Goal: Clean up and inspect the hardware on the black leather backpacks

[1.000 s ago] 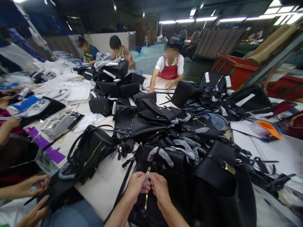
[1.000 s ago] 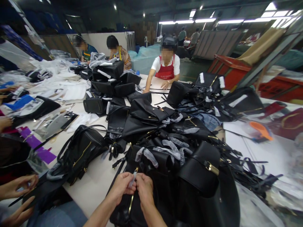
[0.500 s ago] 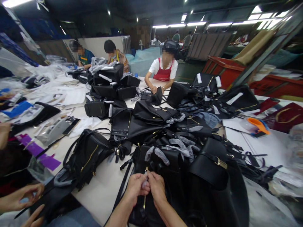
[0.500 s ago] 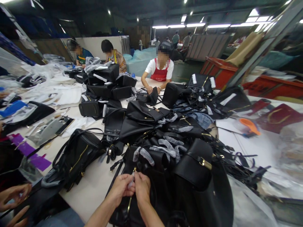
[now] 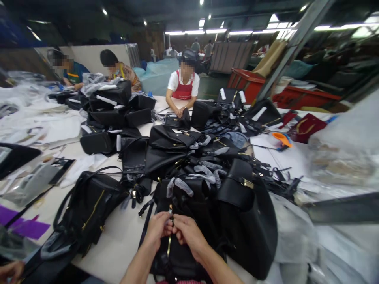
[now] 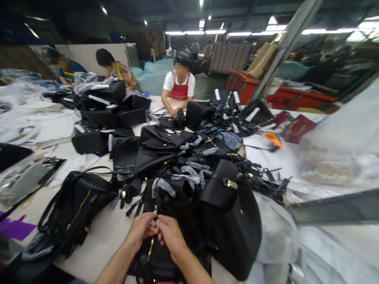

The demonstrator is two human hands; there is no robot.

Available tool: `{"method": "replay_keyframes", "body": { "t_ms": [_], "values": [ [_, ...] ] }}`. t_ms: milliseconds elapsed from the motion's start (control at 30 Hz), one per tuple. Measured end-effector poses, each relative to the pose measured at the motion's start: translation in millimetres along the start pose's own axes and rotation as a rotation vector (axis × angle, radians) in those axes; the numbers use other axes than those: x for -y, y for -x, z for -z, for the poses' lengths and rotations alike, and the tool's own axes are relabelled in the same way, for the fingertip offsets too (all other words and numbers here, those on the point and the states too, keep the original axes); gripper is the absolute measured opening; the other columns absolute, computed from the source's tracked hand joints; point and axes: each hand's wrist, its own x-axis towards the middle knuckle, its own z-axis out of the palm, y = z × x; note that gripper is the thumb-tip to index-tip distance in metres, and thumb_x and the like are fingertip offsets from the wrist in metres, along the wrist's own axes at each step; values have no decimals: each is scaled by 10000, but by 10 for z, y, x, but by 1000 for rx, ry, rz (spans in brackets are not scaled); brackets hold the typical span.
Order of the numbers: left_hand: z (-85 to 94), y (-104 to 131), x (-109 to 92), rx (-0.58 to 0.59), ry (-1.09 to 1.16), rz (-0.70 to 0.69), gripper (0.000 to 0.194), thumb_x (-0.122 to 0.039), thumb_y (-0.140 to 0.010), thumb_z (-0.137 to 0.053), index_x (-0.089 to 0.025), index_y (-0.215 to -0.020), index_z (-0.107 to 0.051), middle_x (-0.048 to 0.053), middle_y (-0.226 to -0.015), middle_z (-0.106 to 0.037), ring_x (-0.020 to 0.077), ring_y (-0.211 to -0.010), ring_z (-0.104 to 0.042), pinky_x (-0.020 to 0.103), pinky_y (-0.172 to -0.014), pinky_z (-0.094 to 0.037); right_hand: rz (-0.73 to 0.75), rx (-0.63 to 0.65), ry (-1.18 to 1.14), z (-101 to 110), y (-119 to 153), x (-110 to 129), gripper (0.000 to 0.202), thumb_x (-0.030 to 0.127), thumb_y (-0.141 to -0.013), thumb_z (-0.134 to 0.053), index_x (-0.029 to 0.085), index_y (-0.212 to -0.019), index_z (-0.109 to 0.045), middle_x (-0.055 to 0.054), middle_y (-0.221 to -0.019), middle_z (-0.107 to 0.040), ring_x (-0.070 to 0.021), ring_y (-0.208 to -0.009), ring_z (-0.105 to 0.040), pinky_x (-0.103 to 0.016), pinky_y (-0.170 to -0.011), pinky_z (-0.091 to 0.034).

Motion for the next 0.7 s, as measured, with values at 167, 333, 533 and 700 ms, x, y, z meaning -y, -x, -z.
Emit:
{"method": "replay_keyframes", "body": {
  "t_ms": [167,333,533,700],
  "values": [
    [-6,-31,-77,16,-26,43,66,-99,-853,-563,-120,-811,-610,27,-591,-689,118,-484,-658,186,-473,-520,-80,128,-115,674,888,135,336,420,-714,-702,131,-880,-746,-32,-687,-665,-70,-488,-501,-189,-484,-378],
    [-17,-53,-97,19,-3,45,164,-39,-891,-483,-117,-800,-595,46,-629,-712,143,-538,-696,219,-515,-565,90,-747,-30,1749,1796,-393,412,548,-664,-693,149,-764,-719,-25,-639,-627,-98,-513,-476,-213,-488,-357],
    [-3,-42,-101,15,9,53,152,-31,-867,-500,-100,-780,-605,62,-614,-713,155,-517,-691,227,-491,-573,-37,-1161,242,2335,2342,-1185,412,594,-617,-572,186,-630,-632,-35,-590,-615,-184,-541,-563,-265,-478,-406],
    [16,-49,-120,42,21,86,134,-42,-862,-500,-103,-815,-610,75,-665,-729,169,-570,-710,238,-515,-587,-25,-1262,444,2565,2245,-1129,396,582,-727,-492,225,-751,-661,-47,-738,-706,-269,-813,-642,-324,-723,-479]
  ]
}}
